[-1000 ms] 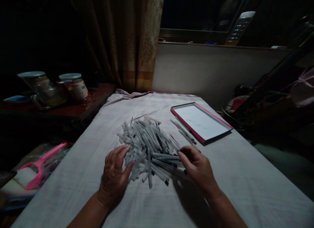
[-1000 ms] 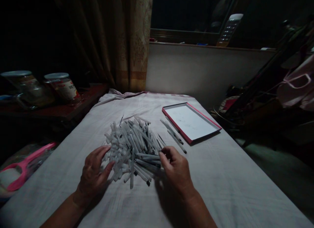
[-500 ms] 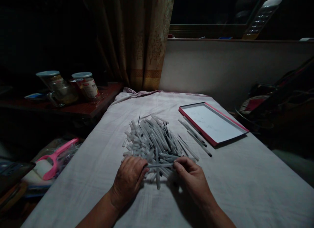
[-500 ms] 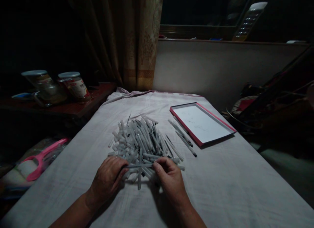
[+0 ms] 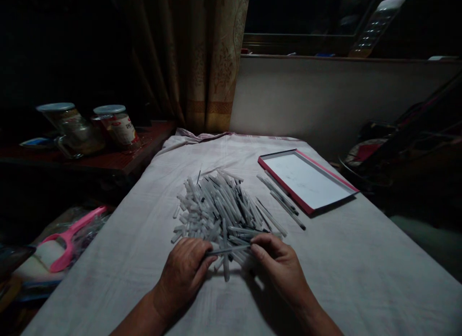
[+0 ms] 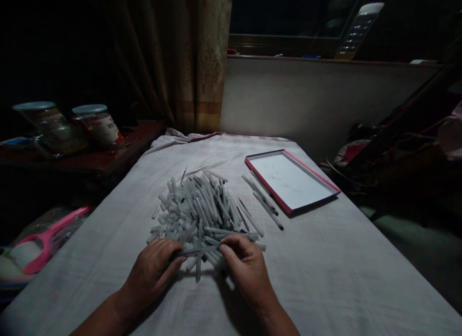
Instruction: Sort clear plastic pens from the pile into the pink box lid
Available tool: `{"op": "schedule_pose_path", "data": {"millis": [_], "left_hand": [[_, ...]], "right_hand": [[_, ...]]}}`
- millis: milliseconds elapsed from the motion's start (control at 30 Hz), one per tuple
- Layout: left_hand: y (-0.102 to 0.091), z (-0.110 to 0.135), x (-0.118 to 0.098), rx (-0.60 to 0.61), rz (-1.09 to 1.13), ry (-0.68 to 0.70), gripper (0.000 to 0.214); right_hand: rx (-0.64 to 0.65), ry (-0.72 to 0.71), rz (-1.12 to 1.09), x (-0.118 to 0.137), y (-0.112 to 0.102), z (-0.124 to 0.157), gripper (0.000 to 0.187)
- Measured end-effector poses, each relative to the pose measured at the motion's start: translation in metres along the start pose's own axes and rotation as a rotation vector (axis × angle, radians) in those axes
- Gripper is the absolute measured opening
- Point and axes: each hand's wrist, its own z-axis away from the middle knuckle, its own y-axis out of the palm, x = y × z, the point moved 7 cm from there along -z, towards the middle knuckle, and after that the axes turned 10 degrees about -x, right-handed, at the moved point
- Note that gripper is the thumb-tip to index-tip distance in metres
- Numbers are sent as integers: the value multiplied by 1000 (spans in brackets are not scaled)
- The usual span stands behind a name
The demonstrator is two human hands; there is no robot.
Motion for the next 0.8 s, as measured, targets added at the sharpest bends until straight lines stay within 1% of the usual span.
{"op": "schedule_pose_path", "data": {"millis": [133, 300, 367, 467, 667, 800], "left_hand": [[0, -1, -1, 0, -20, 12, 15], [2, -3, -2, 23, -46, 12, 27], [3, -3, -2, 28, -49, 8, 29], [4, -3, -2, 28, -44, 5, 28], [7, -1, -1, 43, -45, 4, 29], [9, 0, -1, 53, -34, 12, 32]], "right_hand": [[-27, 14, -40, 0, 0, 1, 24], [-2, -68, -11, 5, 0, 2, 17], [3, -77, -6, 3, 0, 2, 19], [4, -53, 7, -3, -1, 0, 23], [41, -39, 66, -5, -1, -3, 20], [77, -84, 78, 2, -1, -3, 16]]}}
